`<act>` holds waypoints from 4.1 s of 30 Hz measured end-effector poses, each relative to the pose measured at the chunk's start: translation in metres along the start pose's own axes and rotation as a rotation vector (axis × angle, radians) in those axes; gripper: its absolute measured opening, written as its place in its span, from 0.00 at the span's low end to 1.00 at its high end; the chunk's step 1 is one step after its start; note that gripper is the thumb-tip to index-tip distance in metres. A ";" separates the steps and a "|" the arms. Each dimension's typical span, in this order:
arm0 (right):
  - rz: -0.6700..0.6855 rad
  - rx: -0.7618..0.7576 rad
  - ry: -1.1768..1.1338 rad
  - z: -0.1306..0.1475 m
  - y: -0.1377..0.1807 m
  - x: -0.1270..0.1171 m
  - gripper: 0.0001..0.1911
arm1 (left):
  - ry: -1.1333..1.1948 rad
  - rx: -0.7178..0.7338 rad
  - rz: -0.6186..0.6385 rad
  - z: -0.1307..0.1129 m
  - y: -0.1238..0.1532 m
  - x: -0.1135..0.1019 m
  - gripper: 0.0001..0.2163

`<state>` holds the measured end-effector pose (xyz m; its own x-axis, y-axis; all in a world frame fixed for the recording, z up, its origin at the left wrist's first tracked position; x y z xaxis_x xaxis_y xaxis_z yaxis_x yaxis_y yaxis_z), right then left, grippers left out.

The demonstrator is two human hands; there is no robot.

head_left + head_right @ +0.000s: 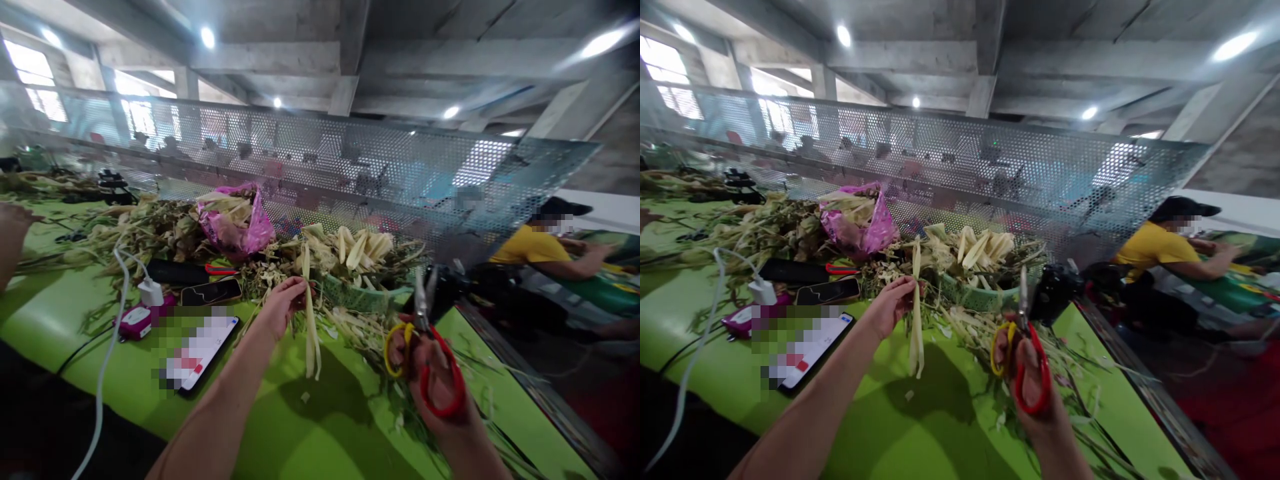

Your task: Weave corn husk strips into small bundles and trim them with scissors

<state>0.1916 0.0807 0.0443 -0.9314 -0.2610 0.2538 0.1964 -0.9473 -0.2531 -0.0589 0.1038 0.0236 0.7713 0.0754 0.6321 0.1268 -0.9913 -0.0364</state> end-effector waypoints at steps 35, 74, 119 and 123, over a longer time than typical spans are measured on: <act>0.372 0.254 0.427 -0.030 0.027 0.054 0.28 | -0.081 -0.077 0.126 0.017 0.010 0.023 0.12; 0.123 -0.059 1.014 -0.022 0.001 0.021 0.19 | -0.147 -0.050 0.041 0.006 0.006 0.006 0.10; -0.119 -0.131 1.317 0.079 -0.006 -0.032 0.23 | 0.025 -0.014 -0.012 0.006 0.004 0.005 0.13; 0.103 -0.053 1.021 0.032 -0.012 0.041 0.20 | -0.006 -0.048 0.003 0.014 0.004 0.008 0.13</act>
<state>0.1607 0.0753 0.0874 -0.7324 -0.0345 -0.6800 0.2995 -0.9132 -0.2762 -0.0435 0.1017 0.0172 0.7755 0.0733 0.6270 0.0948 -0.9955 -0.0008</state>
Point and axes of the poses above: each hand's wrist, its own y-axis away from the middle knuckle, its own x-axis out of the palm, z = x × y, the point moved 8 cm from there along -y, towards the middle knuckle
